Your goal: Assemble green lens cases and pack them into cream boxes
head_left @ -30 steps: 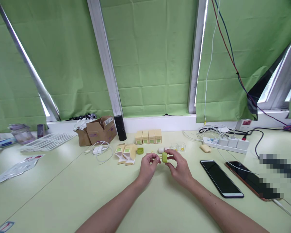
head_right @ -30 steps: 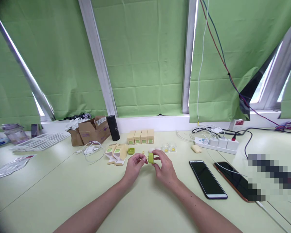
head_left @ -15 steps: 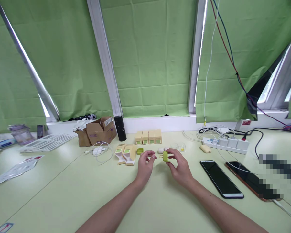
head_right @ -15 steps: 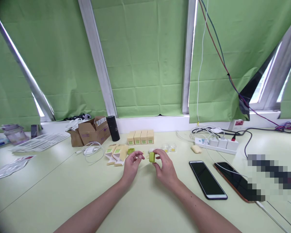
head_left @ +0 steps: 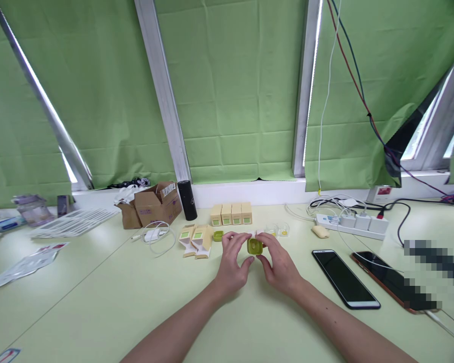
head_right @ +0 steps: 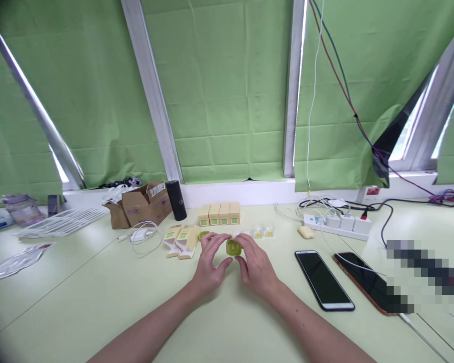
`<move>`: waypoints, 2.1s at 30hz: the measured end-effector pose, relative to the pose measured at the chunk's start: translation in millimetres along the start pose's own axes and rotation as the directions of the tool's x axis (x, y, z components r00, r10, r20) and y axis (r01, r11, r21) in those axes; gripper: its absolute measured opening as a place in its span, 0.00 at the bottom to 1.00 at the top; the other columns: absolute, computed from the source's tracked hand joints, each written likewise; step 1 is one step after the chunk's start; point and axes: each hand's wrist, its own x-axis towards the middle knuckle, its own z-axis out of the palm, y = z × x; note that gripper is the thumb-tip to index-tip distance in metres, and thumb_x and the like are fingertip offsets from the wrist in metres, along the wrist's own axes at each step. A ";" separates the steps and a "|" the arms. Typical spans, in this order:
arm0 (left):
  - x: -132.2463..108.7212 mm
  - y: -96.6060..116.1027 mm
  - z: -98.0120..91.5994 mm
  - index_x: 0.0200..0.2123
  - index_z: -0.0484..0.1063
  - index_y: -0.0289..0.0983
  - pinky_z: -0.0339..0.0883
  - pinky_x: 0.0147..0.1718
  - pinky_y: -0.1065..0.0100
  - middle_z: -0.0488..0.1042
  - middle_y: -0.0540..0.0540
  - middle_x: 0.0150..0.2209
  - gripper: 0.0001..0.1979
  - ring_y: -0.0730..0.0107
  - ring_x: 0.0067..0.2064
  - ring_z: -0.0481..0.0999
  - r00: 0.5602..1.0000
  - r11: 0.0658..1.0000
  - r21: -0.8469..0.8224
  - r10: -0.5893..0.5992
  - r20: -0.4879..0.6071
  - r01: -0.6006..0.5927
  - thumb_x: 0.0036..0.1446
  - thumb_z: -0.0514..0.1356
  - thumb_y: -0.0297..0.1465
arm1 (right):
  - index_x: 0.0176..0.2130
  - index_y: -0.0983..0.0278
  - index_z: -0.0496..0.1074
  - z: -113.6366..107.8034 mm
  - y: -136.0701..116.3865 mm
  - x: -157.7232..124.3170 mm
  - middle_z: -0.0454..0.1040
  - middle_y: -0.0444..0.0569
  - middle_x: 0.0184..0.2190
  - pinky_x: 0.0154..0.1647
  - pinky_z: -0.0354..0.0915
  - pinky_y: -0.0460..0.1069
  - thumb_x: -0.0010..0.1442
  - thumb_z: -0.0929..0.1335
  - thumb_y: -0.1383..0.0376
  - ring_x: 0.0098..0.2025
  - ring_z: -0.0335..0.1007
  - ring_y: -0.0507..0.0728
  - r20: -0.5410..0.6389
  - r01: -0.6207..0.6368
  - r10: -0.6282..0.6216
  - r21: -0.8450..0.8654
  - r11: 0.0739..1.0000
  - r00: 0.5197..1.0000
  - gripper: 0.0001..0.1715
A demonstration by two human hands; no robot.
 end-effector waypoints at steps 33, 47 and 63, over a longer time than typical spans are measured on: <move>-0.9 -7.0 2.6 0.57 0.74 0.44 0.65 0.59 0.44 0.77 0.40 0.53 0.22 0.50 0.60 0.64 0.998 1.000 -0.008 -0.014 -0.066 0.014 0.59 0.64 0.25 | 0.62 0.57 0.66 -3.6 -3.6 3.3 0.68 0.61 0.60 0.48 0.77 0.61 0.68 0.60 0.74 0.52 0.75 0.65 0.062 0.083 -0.076 -0.108 0.991 0.995 0.26; -1.0 -6.9 1.9 0.58 0.74 0.45 0.65 0.59 0.46 0.77 0.41 0.54 0.24 0.51 0.60 0.63 0.997 0.999 -0.025 -0.047 -0.064 0.046 0.59 0.63 0.24 | 0.59 0.56 0.69 -3.0 -5.4 4.8 0.71 0.58 0.58 0.52 0.76 0.60 0.69 0.61 0.72 0.55 0.74 0.65 0.027 0.047 -0.046 -0.038 0.998 0.999 0.23; -2.2 -8.7 3.9 0.57 0.74 0.44 0.65 0.59 0.46 0.77 0.41 0.53 0.22 0.52 0.59 0.64 0.995 0.998 -0.012 -0.061 -0.075 0.060 0.60 0.64 0.25 | 0.58 0.59 0.67 -1.6 -2.6 4.3 0.66 0.62 0.59 0.48 0.77 0.60 0.67 0.59 0.78 0.55 0.71 0.64 0.056 0.122 -0.116 -0.123 0.985 0.992 0.26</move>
